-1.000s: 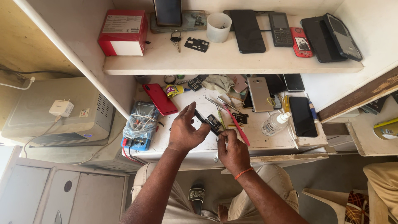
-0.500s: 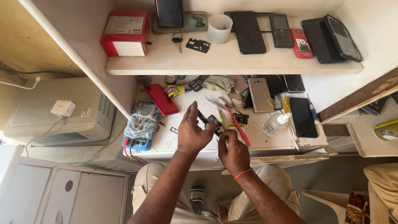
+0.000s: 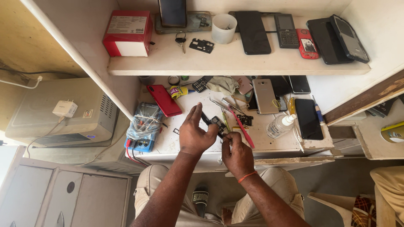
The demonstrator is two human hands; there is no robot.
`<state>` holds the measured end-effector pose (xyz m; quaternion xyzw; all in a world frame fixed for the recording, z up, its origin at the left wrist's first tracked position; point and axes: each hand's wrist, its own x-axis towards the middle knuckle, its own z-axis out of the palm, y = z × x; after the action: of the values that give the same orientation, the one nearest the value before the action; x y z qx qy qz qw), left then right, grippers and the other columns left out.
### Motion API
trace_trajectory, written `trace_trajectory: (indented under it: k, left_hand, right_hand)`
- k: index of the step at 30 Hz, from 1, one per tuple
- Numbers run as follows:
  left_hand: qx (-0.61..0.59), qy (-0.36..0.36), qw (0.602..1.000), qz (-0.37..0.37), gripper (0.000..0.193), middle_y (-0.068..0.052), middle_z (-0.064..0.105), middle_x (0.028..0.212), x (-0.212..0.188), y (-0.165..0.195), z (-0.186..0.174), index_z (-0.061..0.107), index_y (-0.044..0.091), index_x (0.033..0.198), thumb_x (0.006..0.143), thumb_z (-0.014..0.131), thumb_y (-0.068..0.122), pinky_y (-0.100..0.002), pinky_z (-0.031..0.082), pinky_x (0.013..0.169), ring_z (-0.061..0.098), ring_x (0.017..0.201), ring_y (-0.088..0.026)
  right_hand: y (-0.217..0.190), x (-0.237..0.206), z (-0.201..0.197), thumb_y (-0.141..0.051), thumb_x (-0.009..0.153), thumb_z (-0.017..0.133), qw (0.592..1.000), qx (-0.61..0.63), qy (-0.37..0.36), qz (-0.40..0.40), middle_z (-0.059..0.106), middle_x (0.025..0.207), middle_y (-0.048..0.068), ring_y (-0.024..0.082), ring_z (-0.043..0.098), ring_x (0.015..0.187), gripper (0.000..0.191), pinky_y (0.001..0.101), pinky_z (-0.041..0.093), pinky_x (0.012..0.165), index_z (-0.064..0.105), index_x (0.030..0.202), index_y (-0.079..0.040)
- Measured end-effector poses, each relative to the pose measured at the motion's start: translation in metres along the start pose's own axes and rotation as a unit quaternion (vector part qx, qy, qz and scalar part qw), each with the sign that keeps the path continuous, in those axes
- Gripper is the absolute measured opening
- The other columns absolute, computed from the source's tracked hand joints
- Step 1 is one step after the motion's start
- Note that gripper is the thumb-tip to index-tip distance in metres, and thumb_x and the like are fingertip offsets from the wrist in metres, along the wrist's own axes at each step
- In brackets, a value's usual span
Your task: The person pries open the back cover of a smartphone at a cluttered repair workbench, works on the internal components with small hand tools, then powers the phone on and holds it up while tapping the screen to test it.
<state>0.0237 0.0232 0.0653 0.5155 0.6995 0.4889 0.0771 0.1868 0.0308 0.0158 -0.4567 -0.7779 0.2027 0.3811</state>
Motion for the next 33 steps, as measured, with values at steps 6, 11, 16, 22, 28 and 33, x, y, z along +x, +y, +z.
trace_trajectory:
  k: [6, 11, 16, 22, 28, 33]
  left_hand:
    - [-0.003, 0.017, 1.000, 0.022, 0.068, -0.034, 0.065, 0.128, -0.004, -0.004, 0.000, 0.062, -0.008, 0.133, 0.073, 0.067, 0.022, -0.041, 0.055, 0.099, 0.069, 0.116, -0.042]
    - [-0.054, 0.020, 0.998, -0.004, 0.065, -0.030, 0.068, 0.129, -0.005, 0.000, -0.001, 0.064, -0.007, 0.131, 0.073, 0.065, 0.021, -0.037, 0.057, 0.095, 0.072, 0.113, -0.039]
    - [-0.113, 0.006, 0.994, -0.013, 0.066, -0.029, 0.067, 0.130, -0.012, 0.002, 0.001, 0.061, -0.007, 0.135, 0.073, 0.066, 0.016, -0.036, 0.057, 0.097, 0.072, 0.115, -0.035]
    - [-0.236, -0.043, 0.971, 0.016, 0.071, -0.026, 0.063, 0.140, -0.023, -0.007, 0.001, 0.054, -0.007, 0.142, 0.073, 0.064, 0.003, -0.033, 0.058, 0.102, 0.068, 0.125, -0.025]
    - [-0.243, -0.061, 0.968, 0.018, 0.072, -0.025, 0.063, 0.140, -0.024, -0.015, -0.004, 0.054, -0.007, 0.143, 0.073, 0.064, 0.003, -0.033, 0.057, 0.104, 0.068, 0.125, -0.024]
    - [-0.240, -0.078, 0.968, 0.020, 0.072, -0.025, 0.064, 0.140, -0.025, -0.016, -0.006, 0.054, -0.006, 0.144, 0.073, 0.065, 0.003, -0.034, 0.055, 0.106, 0.068, 0.126, -0.024]
  right_hand:
    - [0.003, -0.004, 0.001, -0.015, 0.096, 0.064, 0.999, 0.001, -0.021, 0.033, 0.076, 0.085, 0.014, 0.037, 0.074, 0.072, 0.018, 0.0460, 0.058, 0.060, 0.053, 0.108, -0.006]
    - [0.004, -0.006, 0.001, -0.013, 0.096, 0.064, 1.000, 0.015, -0.009, -0.004, 0.076, 0.088, 0.014, 0.036, 0.074, 0.076, 0.018, 0.0456, 0.058, 0.061, 0.052, 0.108, -0.006]
    - [0.005, -0.011, 0.000, -0.012, 0.097, 0.064, 0.999, 0.028, -0.024, 0.010, 0.075, 0.083, 0.014, 0.036, 0.074, 0.075, 0.016, 0.0453, 0.058, 0.061, 0.053, 0.107, -0.006]
    - [0.006, -0.019, -0.001, -0.012, 0.097, 0.064, 0.999, 0.033, -0.027, -0.005, 0.074, 0.085, 0.017, 0.038, 0.073, 0.073, 0.016, 0.0461, 0.057, 0.061, 0.054, 0.107, -0.006]
    - [0.006, -0.020, 0.001, -0.011, 0.096, 0.064, 0.999, 0.034, -0.030, -0.015, 0.076, 0.097, 0.017, 0.038, 0.074, 0.080, 0.016, 0.0457, 0.059, 0.066, 0.053, 0.107, -0.005]
    - [0.004, -0.020, 0.000, -0.011, 0.095, 0.065, 0.999, 0.022, -0.046, 0.007, 0.077, 0.098, 0.016, 0.037, 0.074, 0.081, 0.016, 0.0457, 0.059, 0.067, 0.055, 0.106, -0.005]
